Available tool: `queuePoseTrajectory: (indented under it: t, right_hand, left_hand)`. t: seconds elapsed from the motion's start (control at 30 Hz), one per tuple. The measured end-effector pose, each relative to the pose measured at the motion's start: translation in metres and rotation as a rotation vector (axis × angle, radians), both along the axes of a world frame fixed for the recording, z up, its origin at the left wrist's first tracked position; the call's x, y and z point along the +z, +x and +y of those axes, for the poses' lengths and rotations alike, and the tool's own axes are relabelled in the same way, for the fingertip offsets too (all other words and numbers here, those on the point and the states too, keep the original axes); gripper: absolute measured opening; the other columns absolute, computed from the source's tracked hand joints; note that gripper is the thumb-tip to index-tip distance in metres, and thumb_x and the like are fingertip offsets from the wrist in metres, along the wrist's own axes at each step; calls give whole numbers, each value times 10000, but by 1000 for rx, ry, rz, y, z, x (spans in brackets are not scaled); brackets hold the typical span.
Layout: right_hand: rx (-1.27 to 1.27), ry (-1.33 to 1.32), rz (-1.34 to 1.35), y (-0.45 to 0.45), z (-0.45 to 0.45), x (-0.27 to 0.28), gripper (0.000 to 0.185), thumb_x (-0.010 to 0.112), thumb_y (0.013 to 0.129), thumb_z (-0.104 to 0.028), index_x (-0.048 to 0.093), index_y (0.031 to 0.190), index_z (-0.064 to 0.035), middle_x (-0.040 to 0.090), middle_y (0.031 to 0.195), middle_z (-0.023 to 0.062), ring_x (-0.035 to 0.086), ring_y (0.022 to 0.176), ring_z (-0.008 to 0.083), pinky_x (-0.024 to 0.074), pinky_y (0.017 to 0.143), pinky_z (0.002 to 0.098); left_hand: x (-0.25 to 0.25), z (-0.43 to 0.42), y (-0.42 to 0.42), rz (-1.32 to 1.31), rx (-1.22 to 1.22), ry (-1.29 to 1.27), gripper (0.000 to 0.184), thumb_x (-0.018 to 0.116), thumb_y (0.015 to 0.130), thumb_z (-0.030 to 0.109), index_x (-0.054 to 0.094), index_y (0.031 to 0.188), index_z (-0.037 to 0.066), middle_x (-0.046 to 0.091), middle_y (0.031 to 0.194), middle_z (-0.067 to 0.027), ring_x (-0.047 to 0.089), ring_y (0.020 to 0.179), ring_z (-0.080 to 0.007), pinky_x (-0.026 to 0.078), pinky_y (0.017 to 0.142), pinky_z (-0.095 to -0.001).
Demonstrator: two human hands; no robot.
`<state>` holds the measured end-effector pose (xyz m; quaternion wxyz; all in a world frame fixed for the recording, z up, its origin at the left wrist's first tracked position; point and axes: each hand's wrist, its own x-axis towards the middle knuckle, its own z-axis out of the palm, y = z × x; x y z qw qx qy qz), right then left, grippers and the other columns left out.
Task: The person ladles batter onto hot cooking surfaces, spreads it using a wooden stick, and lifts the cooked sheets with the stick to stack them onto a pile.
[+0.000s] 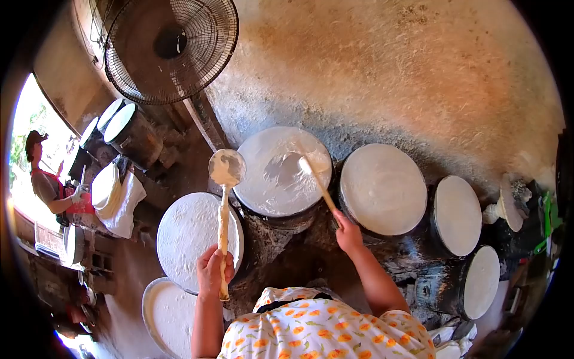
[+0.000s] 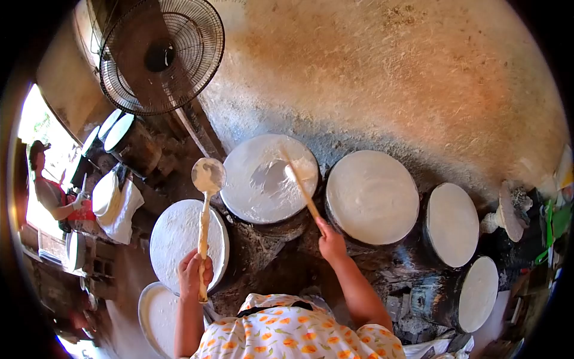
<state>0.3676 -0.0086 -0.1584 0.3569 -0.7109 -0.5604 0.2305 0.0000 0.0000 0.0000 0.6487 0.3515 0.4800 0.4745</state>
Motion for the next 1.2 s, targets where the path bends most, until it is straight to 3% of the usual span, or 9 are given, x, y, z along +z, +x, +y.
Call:
queuePoseTrajectory:
  t: [0.1, 0.23, 0.3, 0.53, 0.67, 0.8, 0.87, 0.97, 1.2]
  right_hand:
    - [-88, 17, -28, 21, -23, -6, 617, 462, 794, 9, 426, 1358, -240, 558, 1229, 149, 578, 1015, 363, 481, 825, 431]
    - [39, 52, -107, -26, -31, -11, 649, 483, 783, 1, 424, 1353, -303, 622, 846, 232, 592, 718, 420, 473, 646, 503]
    - [107, -266, -104, -39, -36, 16, 621, 464, 779, 12, 451, 1334, -265, 604, 1080, 192, 595, 902, 397, 493, 758, 469]
    - [-120, 0, 22, 14, 19, 1, 580, 428, 784, 43, 462, 1331, -147, 555, 1252, 146, 535, 1149, 304, 437, 939, 351]
    - [103, -223, 76, -6, -2, 32, 577, 436, 789, 9, 470, 1328, -195, 564, 1222, 154, 558, 1086, 338, 457, 913, 380]
    - [200, -243, -17, -5, -56, 23, 565, 430, 793, 15, 503, 1301, -221, 565, 1216, 146, 557, 1076, 344, 467, 909, 375]
    - [147, -88, -29, 5, -69, 14, 590, 458, 798, -10, 479, 1310, -301, 597, 1144, 152, 599, 964, 365, 501, 814, 412]
    - [-22, 84, 70, -6, -63, 3, 590, 452, 785, 3, 493, 1304, -273, 588, 1162, 149, 601, 987, 346, 499, 838, 392]
    - [186, -107, 82, -54, -37, -2, 587, 477, 769, -16, 499, 1299, -266, 587, 1157, 132, 607, 915, 354, 504, 773, 434]
  left_hand:
    - [-4, -13, 4, -6, -22, -32, 232, 446, 940, 168, 544, 1011, -30, 538, 669, -64, 456, 431, -104, 359, 364, -227]
    - [-5, -6, 2, -9, -51, -11, 230, 439, 944, 162, 543, 1009, -33, 535, 671, -60, 457, 434, -103, 360, 366, -226]
    - [-6, -5, 4, -14, -61, -1, 231, 439, 944, 160, 541, 1013, -35, 534, 675, -59, 458, 436, -102, 360, 366, -226]
    - [-6, -4, 13, -28, -75, -38, 228, 445, 943, 159, 524, 1030, -37, 529, 690, -56, 463, 451, -98, 362, 370, -222]
    - [-7, -2, 16, -53, -88, -34, 210, 453, 940, 163, 519, 1003, -26, 526, 687, -58, 459, 446, -103, 362, 370, -225]
    - [-9, -1, 17, -46, -91, -52, 197, 453, 940, 159, 516, 984, -22, 525, 688, -61, 456, 443, -105, 362, 370, -230]
    - [-12, 0, 17, -37, -120, -29, 191, 451, 943, 158, 514, 974, -20, 524, 688, -62, 454, 446, -105, 361, 372, -232]
    - [-17, 4, 19, -55, -135, -29, 194, 447, 946, 155, 514, 979, -24, 525, 690, -64, 451, 449, -104, 359, 374, -233]
    - [-13, 4, 24, -71, -119, -54, 212, 443, 949, 155, 507, 1015, -36, 524, 695, -67, 445, 450, -103, 357, 375, -233]
